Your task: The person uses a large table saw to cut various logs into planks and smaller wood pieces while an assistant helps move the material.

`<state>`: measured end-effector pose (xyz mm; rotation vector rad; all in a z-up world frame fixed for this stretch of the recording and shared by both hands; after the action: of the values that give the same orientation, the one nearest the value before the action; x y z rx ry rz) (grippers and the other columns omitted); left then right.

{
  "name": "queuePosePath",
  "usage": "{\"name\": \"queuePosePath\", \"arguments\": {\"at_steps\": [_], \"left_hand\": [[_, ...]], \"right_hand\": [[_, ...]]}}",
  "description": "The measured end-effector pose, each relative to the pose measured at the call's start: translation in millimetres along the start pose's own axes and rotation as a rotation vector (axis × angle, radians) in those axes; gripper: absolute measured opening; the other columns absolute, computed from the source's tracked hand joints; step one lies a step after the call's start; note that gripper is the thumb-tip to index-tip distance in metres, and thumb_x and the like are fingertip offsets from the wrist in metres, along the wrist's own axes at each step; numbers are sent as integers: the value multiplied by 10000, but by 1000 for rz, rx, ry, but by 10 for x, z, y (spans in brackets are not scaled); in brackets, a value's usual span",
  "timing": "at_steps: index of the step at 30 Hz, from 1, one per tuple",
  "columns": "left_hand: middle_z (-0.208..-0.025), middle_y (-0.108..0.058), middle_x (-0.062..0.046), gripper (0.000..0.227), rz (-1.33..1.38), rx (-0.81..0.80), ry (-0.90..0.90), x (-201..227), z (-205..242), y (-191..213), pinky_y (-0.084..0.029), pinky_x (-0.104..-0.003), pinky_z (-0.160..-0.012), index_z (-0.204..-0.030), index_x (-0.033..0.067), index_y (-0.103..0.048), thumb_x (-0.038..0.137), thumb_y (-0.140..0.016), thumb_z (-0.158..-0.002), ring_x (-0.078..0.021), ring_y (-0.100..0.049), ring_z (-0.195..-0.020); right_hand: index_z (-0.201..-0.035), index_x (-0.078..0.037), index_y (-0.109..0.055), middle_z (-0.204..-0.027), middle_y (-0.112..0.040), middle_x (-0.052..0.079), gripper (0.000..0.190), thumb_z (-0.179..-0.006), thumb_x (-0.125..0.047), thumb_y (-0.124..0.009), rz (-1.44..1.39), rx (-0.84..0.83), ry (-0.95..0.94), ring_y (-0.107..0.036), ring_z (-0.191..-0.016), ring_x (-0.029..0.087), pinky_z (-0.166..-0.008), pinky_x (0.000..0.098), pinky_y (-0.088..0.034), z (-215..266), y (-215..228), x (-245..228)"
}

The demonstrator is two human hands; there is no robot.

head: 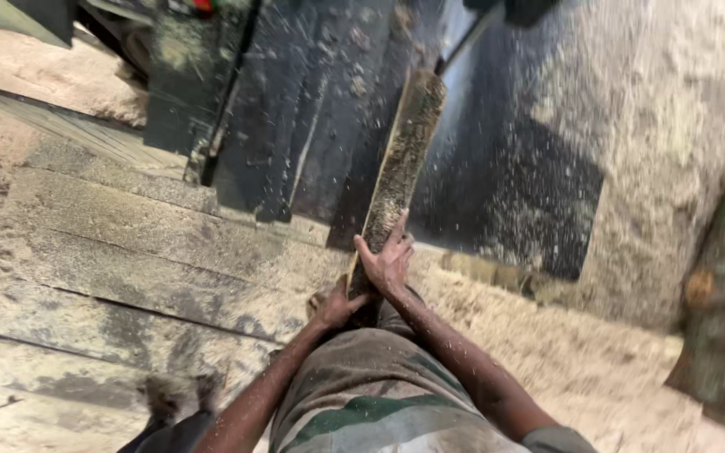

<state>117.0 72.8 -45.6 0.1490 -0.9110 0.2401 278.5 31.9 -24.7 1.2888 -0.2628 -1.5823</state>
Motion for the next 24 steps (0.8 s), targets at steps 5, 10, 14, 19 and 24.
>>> {"name": "queuePosePath", "arguments": {"at_steps": [5, 10, 14, 19, 24], "left_hand": [[-1382, -586, -248, 1048, -442, -65, 343, 482, -52, 170, -571, -499, -1039, -1552, 14, -317, 702, -653, -837, -359, -658, -1211], [-1388, -375, -252, 1329, -811, 77, 8, 1159, -458, 264, -420, -471, -1115, -1496, -121, -165, 681, -851, -689, -373, -425, -1274], [-1328, -349, -255, 1413, -769, 169, -87, 1344, -899, 220, -398, -459, -1116, -1485, -185, -142, 581, -939, -605, -375, -392, -1245], [-1302, -399, -269, 1223, -723, 401, -264, 1579, -1394, 323, -410, -514, -1090, -1442, -158, -259, 421, -957, -622, -424, -429, -1222], [-1319, -391, -297, 1254, -798, 389, -219, 1780, -1943, 392, -408, -504, -1106, -1415, -170, -256, 361, -995, -553, -447, -430, -1236]], "right_hand": [[-1642, -235, 152, -1420, -318, 384, 1299, -823, -670, -758, 94, 65, 28, -420, -1241, 555, -981, 745, -375, -274, 208, -165], [-1663, -192, 116, -1449, -309, 348, 1316, -793, -641, -763, 48, 4, -99, -413, -1294, 493, -1060, 713, -337, -704, 216, -201], [-1618, -59, 62, -1460, -273, 348, 1330, -797, -613, -825, -11, 66, -68, -331, -1341, 502, -1073, 711, -294, -1136, 255, -219], [-1650, -84, -25, -1462, -324, 297, 1315, -736, -612, -809, -6, 127, -99, -348, -1370, 480, -1124, 664, -317, -1677, 309, -237], [-1649, -69, -46, -1509, -285, 320, 1323, -739, -641, -817, 36, 134, -124, -311, -1413, 499, -1150, 665, -287, -2245, 341, -238]]}}
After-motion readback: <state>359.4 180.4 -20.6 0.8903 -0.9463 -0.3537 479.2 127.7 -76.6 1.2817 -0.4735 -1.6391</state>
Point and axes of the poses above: each hand's wrist, its own z-axis away from the middle knuckle, its own y-axis out of the back of the hand, x = y × z, the point moved 7 cm from there along -z, towards the middle knuckle
